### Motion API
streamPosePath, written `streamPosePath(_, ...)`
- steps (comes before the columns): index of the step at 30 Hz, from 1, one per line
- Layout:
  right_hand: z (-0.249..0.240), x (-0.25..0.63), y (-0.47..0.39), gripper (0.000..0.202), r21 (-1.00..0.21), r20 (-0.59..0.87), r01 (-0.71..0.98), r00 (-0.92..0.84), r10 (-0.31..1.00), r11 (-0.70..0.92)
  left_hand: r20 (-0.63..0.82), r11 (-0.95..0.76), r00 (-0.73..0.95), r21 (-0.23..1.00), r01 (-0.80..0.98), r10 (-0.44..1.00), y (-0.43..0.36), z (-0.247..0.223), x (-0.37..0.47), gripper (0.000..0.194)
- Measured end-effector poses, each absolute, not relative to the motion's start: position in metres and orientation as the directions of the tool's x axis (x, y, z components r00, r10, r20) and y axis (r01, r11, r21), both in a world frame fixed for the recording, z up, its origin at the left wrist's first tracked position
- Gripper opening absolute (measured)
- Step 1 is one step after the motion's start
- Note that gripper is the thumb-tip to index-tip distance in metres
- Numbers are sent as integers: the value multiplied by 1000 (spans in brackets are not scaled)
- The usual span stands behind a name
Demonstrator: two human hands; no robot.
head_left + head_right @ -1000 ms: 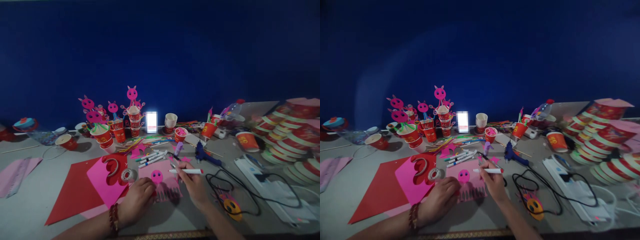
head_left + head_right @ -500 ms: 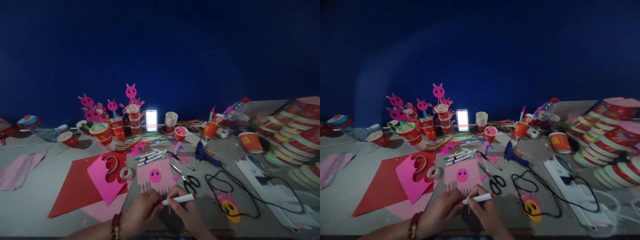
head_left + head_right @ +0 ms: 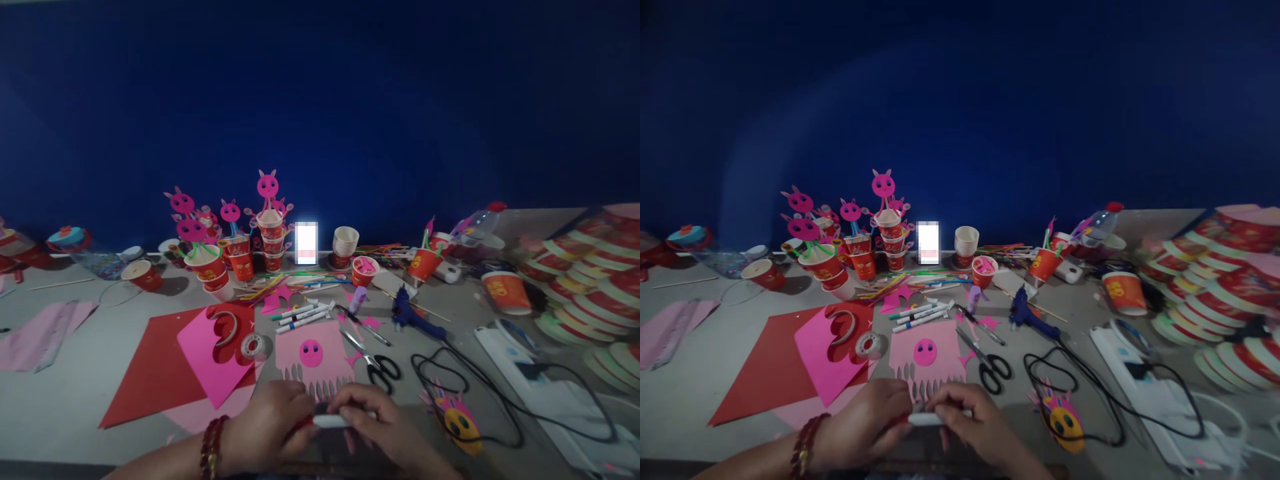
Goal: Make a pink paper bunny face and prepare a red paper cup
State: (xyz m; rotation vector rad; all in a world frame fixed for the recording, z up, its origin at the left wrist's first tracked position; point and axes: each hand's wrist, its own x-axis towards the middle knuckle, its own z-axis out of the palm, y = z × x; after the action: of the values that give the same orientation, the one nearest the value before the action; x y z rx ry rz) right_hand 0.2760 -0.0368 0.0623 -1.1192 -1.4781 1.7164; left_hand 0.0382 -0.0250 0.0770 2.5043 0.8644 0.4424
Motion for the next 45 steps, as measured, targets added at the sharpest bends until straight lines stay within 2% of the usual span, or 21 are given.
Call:
streamPosePath(4, 67, 264, -41, 29, -979, -60, 203, -446, 893, 36, 183, -725, 741, 450, 521, 646, -21, 82, 37, 52)
streamPosePath(7, 72, 261, -44, 27, -949, 0, 280, -463, 886, 147, 232, -728, 714, 429, 534, 660, -19, 88, 36, 55)
streamPosePath(11, 76, 261, -46, 24, -938, 16, 299, -468, 884, 175, 371, -727, 631, 440, 527, 681, -22, 93, 38, 51)
streamPosePath(13, 76, 260, -46, 23, -945, 33, 274, -466, 884, 180, 395, -716, 600, 451, 533, 696, -26, 92, 40, 48)
streamPosePath(17, 73, 259, -38, 29, -957, 54, 232, -441, 896, 172, 357, -728, 644, 456, 512, 677, -26, 79, 43, 51)
streamPosePath(19, 72, 262, -29, 30, -947, 45, 267, -443, 896, 180, 301, -751, 702, 419, 510, 645, -12, 70, 40, 53)
streamPosePath(21, 71, 268, -19, 29, -908, 60, 365, -371, 927, 205, 215, -755, 727, 277, 595, 652, 15, 63, 33, 46)
streamPosePath(22, 70, 272, -15, 34, -879, 92, 425, -294, 951, 216, 183, -699, 674, 196, 688, 716, 32, 62, 28, 42)
streamPosePath(24, 66, 282, -10, 46, -833, 173, 510, -132, 976, 216, 186, -617, 590, 155, 772, 785, 70, 61, 18, 34)
streamPosePath(26, 57, 292, -11, 45, -820, 243, 531, -12, 970, 212, 195, -570, 542, 130, 811, 817, 105, 62, 9, 32)
streamPosePath(28, 43, 299, -18, 40, -814, 243, 550, 26, 970, 189, 193, -547, 521, 119, 829, 831, 127, 61, 5, 25)
streamPosePath(31, 20, 307, -34, 35, -810, 211, 555, -25, 977, 189, 192, -548, 523, 120, 828, 831, 132, 57, 9, 16)
streamPosePath(34, 5, 311, -46, 29, -811, 230, 551, -8, 973, 196, 202, -571, 541, 141, 809, 817, 109, 53, 19, 17)
streamPosePath(38, 5, 308, -45, 20, -782, 233, 587, -39, 972, 211, 173, -646, 623, 212, 733, 763, 65, 46, 33, 42)
streamPosePath(40, 11, 300, -40, 18, -764, 235, 600, -86, 968, 239, 130, -626, 614, 237, 743, 778, 50, 41, 39, 53)
streamPosePath(45, 26, 270, -27, 16, -708, 211, 637, -224, 952, 307, 71, -549, 548, 229, 804, 833, 38, 32, 48, 55)
